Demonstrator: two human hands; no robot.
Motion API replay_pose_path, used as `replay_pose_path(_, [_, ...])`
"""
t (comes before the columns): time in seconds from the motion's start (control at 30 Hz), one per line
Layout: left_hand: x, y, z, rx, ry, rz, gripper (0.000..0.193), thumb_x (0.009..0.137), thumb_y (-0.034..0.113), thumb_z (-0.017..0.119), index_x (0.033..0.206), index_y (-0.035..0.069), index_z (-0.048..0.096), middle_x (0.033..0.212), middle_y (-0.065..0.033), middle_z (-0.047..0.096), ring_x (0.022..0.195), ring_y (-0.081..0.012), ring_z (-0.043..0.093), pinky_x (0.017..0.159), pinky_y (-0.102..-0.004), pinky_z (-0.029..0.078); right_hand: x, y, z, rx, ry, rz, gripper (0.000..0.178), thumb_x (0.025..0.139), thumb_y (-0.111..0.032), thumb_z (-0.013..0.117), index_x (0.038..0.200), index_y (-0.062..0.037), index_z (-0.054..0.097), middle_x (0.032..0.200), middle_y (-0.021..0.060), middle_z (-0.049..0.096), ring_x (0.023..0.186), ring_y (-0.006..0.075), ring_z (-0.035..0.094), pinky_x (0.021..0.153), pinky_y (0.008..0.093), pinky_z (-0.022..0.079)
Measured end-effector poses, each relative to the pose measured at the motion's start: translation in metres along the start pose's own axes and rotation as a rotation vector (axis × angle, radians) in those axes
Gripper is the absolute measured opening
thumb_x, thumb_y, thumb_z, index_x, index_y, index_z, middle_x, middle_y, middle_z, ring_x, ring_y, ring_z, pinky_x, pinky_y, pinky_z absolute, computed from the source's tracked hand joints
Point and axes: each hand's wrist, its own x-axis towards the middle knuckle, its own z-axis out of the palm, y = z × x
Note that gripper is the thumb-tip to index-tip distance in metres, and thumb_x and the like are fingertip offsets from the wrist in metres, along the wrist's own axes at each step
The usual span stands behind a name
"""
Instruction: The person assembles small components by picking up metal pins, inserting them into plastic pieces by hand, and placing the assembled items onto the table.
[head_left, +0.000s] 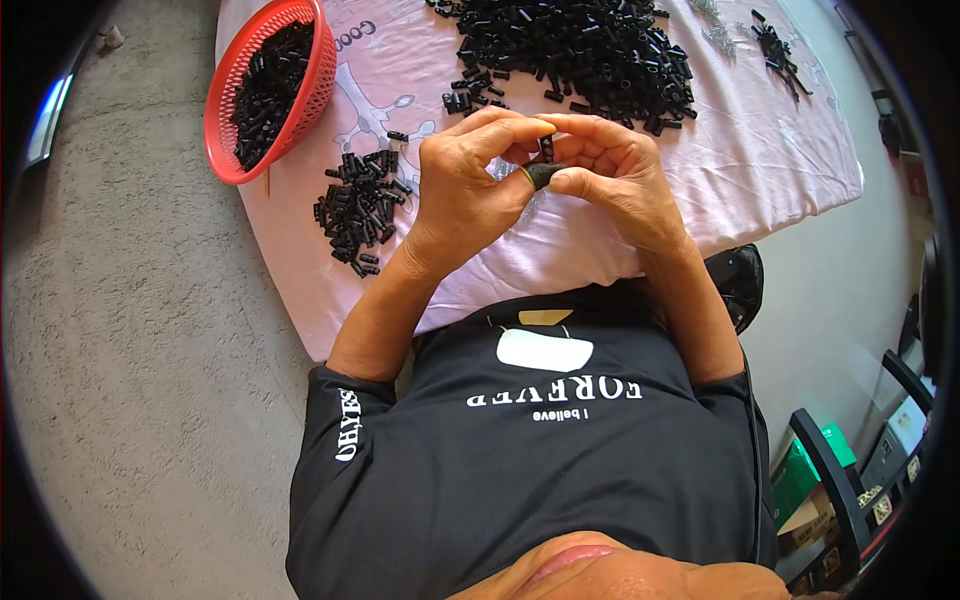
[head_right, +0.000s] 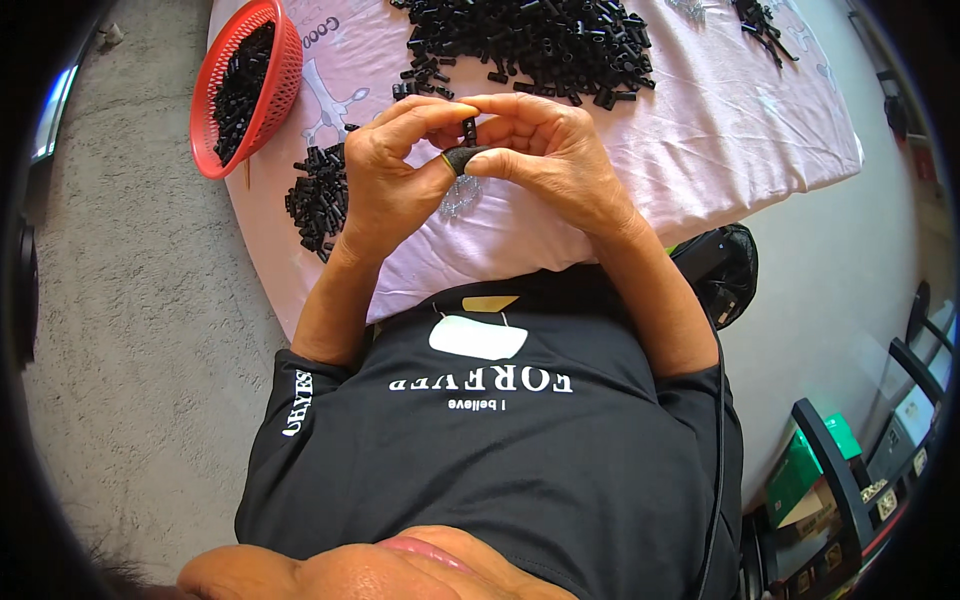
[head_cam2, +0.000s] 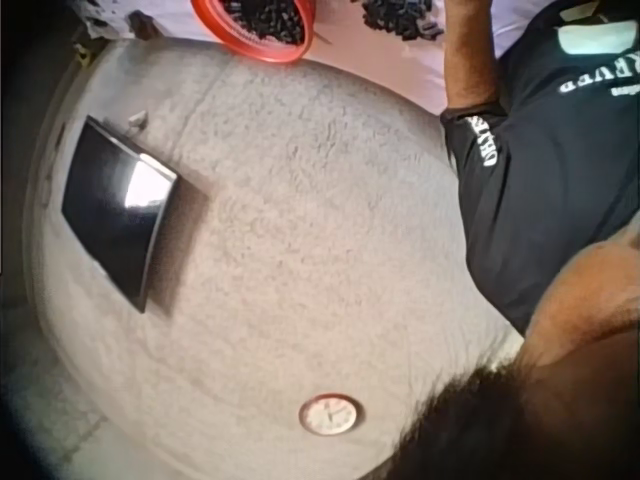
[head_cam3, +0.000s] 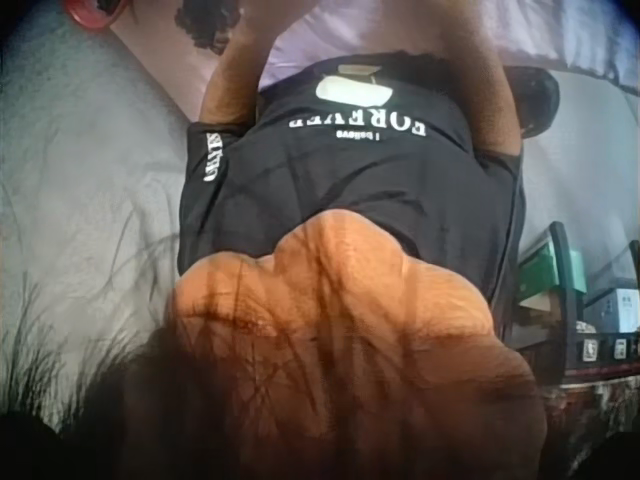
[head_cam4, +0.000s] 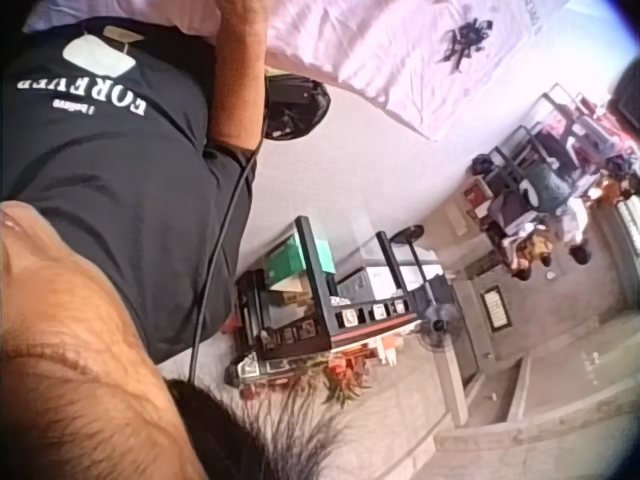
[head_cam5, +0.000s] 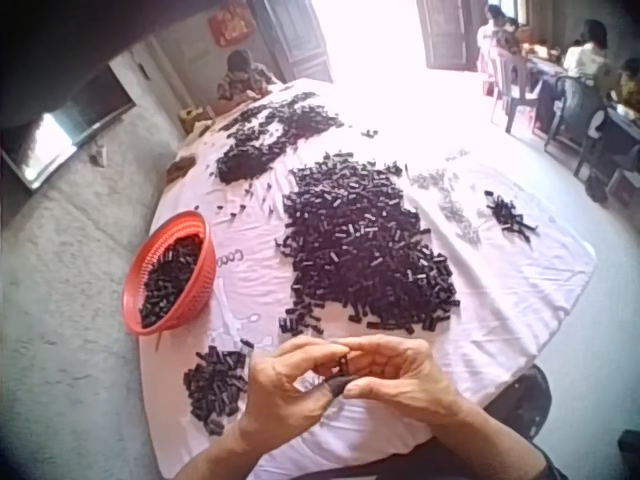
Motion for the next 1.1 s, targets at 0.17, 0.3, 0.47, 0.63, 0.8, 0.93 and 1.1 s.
replay_pose_path(0.17, [-0.003, 0.001, -0.002, -0.027, 0.013, 0.014, 0.030, 0.071, -0.009, 0.072, 0.099, 0.000, 0.073, 0.090, -0.0095, 0.071, 0.076, -0.0172, 0.071, 0.070, -0.0274, 0.057, -0.001, 0.001, 0.002, -0.026, 0.022, 0.016, 0.048, 0.088, 0.001, 0.073, 0.134, 0.0018, 0.058, 0.110, 0.0129, 0.071, 0.100, 0.0159, 0.069, 0.092, 0.0284, 0.056])
replay_pose_path(0.3, [-0.003, -0.014, -0.017, 0.032, 0.035, -0.094, 0.035, 0.071, -0.011, 0.069, 0.104, 0.001, 0.071, 0.089, -0.0078, 0.067, 0.075, -0.0152, 0.065, 0.070, -0.0276, 0.053, -0.003, -0.001, 0.009, -0.022, 0.029, 0.065, 0.043, 0.090, -0.001, 0.071, 0.132, -0.0003, 0.060, 0.106, 0.0085, 0.070, 0.097, 0.0123, 0.067, 0.090, 0.0273, 0.055])
replay_pose_path(0.47, [-0.024, -0.050, -0.060, 0.494, 0.170, -0.221, 0.034, 0.073, -0.006, 0.065, 0.105, 0.004, 0.071, 0.090, -0.0110, 0.066, 0.072, -0.0218, 0.064, 0.067, -0.0328, 0.053, -0.001, -0.003, 0.001, -0.096, 0.132, 0.029, 0.032, 0.097, -0.015, 0.067, 0.125, -0.0007, 0.064, 0.103, 0.0079, 0.071, 0.091, 0.0103, 0.066, 0.083, 0.0264, 0.054])
replay_pose_path(0.63, [-0.034, -0.065, -0.075, 0.770, 0.133, -0.186, 0.034, 0.072, -0.007, 0.063, 0.103, 0.005, 0.071, 0.096, -0.0123, 0.066, 0.087, -0.0303, 0.064, 0.079, -0.0407, 0.052, 0.000, -0.001, -0.003, -0.078, 0.199, 0.064, 0.026, 0.102, -0.016, 0.060, 0.122, -0.0014, 0.065, 0.099, 0.0059, 0.071, 0.086, 0.0096, 0.065, 0.079, 0.0230, 0.052])
replay_pose_path(0.8, [-0.017, -0.049, -0.044, 0.325, 0.019, -0.140, 0.024, 0.074, -0.007, 0.063, 0.094, 0.003, 0.070, 0.094, -0.0139, 0.066, 0.090, -0.0333, 0.064, 0.082, -0.0412, 0.051, 0.000, 0.005, -0.008, -0.017, 0.236, 0.043, 0.023, 0.103, -0.017, 0.059, 0.120, -0.0021, 0.066, 0.098, 0.0062, 0.071, 0.084, 0.0100, 0.066, 0.078, 0.0220, 0.053])
replay_pose_path(0.93, [-0.008, -0.038, -0.021, 0.332, -0.067, -0.083, 0.025, 0.073, -0.009, 0.062, 0.092, 0.004, 0.070, 0.092, -0.0122, 0.065, 0.089, -0.0326, 0.065, 0.079, -0.0405, 0.053, 0.000, 0.007, -0.008, -0.001, 0.256, 0.033, 0.022, 0.103, -0.015, 0.058, 0.119, -0.0019, 0.066, 0.097, 0.0069, 0.071, 0.083, 0.0102, 0.067, 0.077, 0.0217, 0.054])
replay_pose_path(1.1, [0.000, -0.042, -0.012, 0.400, -0.095, -0.058, 0.030, 0.071, -0.009, 0.060, 0.095, 0.006, 0.070, 0.094, -0.0114, 0.063, 0.092, -0.0324, 0.064, 0.081, -0.0411, 0.053, 0.000, 0.005, -0.005, -0.051, 0.268, 0.039, 0.021, 0.103, -0.014, 0.058, 0.119, -0.0018, 0.066, 0.097, 0.0070, 0.071, 0.084, 0.0102, 0.067, 0.078, 0.0221, 0.054])
